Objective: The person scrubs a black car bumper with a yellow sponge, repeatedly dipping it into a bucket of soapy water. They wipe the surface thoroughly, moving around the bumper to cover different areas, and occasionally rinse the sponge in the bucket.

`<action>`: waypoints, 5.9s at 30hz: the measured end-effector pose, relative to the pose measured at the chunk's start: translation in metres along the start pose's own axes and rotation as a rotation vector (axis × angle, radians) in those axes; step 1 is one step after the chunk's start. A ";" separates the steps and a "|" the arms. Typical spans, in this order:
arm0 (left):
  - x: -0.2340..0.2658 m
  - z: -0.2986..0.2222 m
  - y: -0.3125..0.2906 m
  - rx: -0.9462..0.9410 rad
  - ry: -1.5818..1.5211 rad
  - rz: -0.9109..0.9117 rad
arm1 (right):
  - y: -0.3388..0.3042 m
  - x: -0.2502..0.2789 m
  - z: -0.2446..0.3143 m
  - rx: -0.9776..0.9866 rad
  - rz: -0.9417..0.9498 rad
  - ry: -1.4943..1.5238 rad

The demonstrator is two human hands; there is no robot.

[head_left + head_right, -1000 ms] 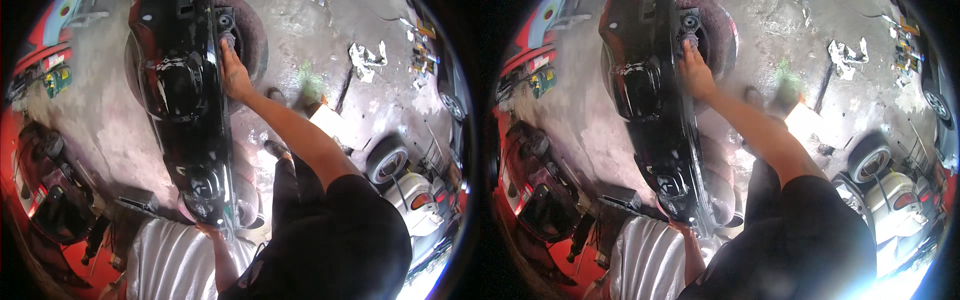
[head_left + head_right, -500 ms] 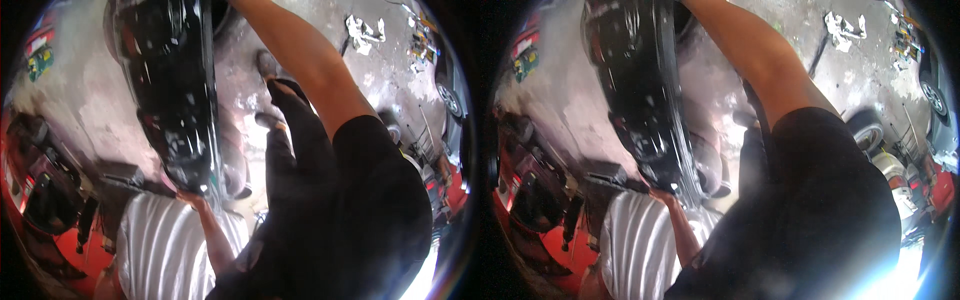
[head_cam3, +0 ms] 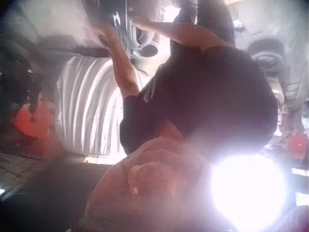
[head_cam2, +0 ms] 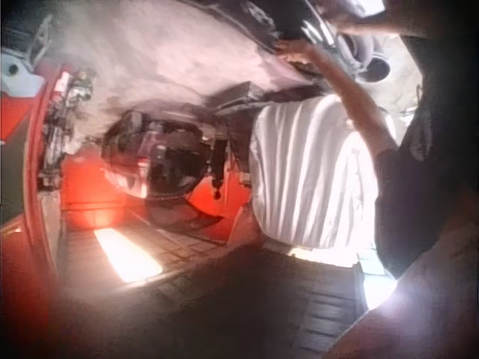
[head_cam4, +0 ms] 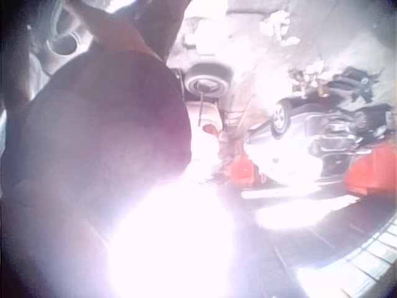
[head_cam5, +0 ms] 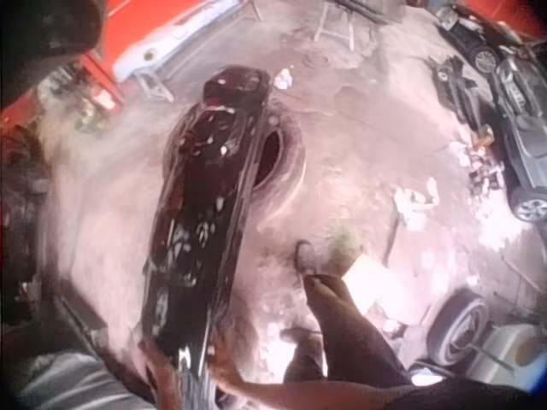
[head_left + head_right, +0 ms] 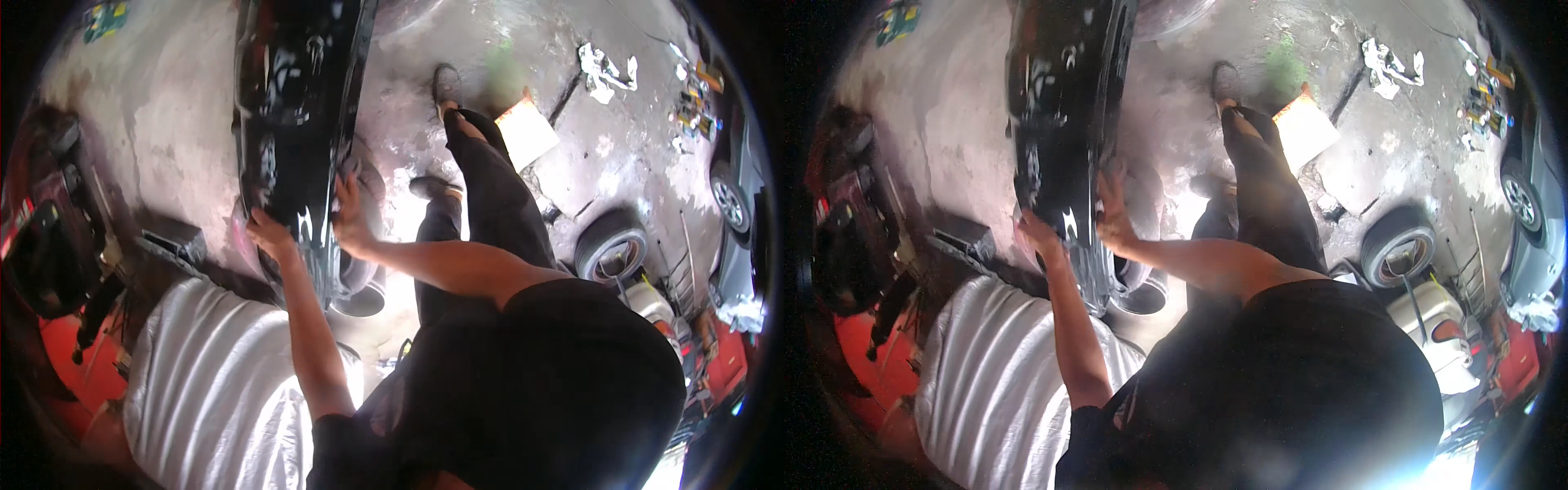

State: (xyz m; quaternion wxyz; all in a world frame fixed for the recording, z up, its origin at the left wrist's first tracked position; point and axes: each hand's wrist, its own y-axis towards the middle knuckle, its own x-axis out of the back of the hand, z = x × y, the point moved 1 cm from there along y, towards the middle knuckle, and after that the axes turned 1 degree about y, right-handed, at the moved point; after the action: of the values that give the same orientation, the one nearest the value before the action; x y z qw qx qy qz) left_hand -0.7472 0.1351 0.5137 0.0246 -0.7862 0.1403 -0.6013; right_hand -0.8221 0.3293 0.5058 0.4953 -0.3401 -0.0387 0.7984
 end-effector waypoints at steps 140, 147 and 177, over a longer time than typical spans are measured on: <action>-0.281 -0.915 0.226 -1.209 0.797 0.380 | 0.261 0.579 0.615 -0.433 -0.394 -0.939; -0.200 -0.822 0.121 -1.347 0.714 0.316 | 0.341 0.703 0.611 -0.556 -0.221 -0.960; -0.181 -0.844 0.186 -0.089 0.331 -0.089 | 0.765 0.573 0.832 -0.584 -0.054 -1.253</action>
State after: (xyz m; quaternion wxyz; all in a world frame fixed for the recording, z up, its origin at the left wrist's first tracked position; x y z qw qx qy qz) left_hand -1.6293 0.1119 0.5380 -0.0603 -0.6821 0.1341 -0.7164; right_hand -2.0505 0.6389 0.5487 0.2875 0.0670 -0.5395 0.7886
